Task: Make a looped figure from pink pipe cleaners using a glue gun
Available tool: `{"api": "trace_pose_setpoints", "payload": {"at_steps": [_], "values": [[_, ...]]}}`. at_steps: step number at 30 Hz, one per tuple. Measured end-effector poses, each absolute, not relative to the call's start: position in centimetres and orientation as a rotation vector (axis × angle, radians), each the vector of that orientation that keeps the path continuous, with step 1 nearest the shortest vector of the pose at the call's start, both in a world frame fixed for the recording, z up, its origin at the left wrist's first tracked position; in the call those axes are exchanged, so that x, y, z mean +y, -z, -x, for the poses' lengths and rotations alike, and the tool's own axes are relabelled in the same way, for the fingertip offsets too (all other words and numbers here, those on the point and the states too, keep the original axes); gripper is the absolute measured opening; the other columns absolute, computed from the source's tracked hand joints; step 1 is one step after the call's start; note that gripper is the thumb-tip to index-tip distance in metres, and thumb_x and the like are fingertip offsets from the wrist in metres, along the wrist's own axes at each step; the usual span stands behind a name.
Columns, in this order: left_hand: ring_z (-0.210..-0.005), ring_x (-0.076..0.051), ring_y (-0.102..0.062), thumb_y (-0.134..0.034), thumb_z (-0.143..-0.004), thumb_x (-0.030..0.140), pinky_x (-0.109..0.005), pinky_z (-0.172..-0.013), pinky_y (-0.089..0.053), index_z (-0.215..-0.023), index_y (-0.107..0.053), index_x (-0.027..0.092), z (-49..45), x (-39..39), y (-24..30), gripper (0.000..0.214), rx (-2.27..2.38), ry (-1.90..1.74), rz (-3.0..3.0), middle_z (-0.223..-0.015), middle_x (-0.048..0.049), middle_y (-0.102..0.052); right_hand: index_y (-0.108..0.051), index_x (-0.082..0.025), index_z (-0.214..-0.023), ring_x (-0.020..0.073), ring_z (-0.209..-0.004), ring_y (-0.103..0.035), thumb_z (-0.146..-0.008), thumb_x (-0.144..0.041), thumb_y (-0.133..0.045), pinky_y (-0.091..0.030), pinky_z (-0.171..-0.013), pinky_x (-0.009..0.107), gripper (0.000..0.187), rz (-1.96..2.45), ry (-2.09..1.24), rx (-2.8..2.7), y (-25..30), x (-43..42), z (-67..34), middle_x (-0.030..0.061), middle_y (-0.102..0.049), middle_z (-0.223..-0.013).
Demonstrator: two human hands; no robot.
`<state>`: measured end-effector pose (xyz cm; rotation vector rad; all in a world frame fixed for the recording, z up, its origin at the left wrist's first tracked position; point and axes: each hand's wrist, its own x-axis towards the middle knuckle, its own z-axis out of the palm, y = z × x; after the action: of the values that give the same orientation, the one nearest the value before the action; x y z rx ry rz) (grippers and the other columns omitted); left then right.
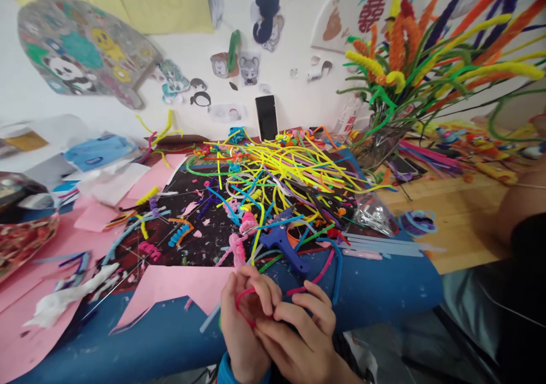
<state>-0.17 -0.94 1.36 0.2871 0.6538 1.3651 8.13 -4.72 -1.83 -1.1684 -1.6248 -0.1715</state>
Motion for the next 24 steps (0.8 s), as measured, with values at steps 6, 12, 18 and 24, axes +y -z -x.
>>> {"api": "trace_pose_setpoints", "payload": {"at_steps": [6, 12, 18, 24], "values": [[-0.071, -0.02, -0.067, -0.057, -0.088, 0.044, -0.028, -0.068, -0.055, -0.087, -0.074, 0.018, 1.1, -1.1, -0.9, 0.031, 0.626, -1.272, -0.534, -0.075, -0.007, -0.072, -0.072, -0.03, -0.078, 0.0184, -0.083, -0.054, -0.091, -0.029, -0.064, -0.038, -0.105, 0.035, 0.015, 1.171, 0.062, -1.595, 0.7, -4.8, -9.4, -0.0026, -0.067, -0.068], [-0.087, -0.019, -0.07, -0.072, -0.083, 0.026, -0.026, -0.079, -0.058, -0.095, -0.078, 0.023, 3.2, -1.4, 1.2, 0.014, 0.91, -1.344, -0.998, -0.093, -0.0053, -0.075, -0.069, -0.027, -0.079, 0.0166, -0.087, -0.059, -0.091, -0.023, -0.063, -0.038, -0.102, 0.032, 0.013, 1.071, -0.027, -1.678, -1.0, -4.7, -11.1, -0.0064, -0.076, -0.078], [-0.081, -0.017, -0.071, -0.072, -0.084, 0.019, -0.023, -0.068, -0.059, -0.092, -0.077, 0.024, 4.2, -1.2, 1.9, 0.011, 0.981, -1.529, -1.276, -0.092, -0.0026, -0.073, -0.069, -0.025, -0.08, 0.0142, -0.085, -0.062, -0.093, -0.024, -0.061, -0.036, -0.104, 0.032, 0.015, 1.019, 0.001, -1.728, -0.9, -5.1, -10.3, -0.0086, -0.077, -0.08], [-0.088, -0.014, -0.071, -0.07, -0.085, 0.013, -0.021, -0.076, -0.06, -0.094, -0.074, 0.023, 4.7, -1.1, 1.9, 0.014, 0.886, -1.623, -1.548, -0.097, -0.0003, -0.073, -0.069, -0.024, -0.08, 0.0137, -0.088, -0.062, -0.094, -0.024, -0.06, -0.031, -0.108, 0.032, 0.017, 1.001, -0.004, -1.762, -0.7, -5.3, -9.9, -0.009, -0.077, -0.081]]}}
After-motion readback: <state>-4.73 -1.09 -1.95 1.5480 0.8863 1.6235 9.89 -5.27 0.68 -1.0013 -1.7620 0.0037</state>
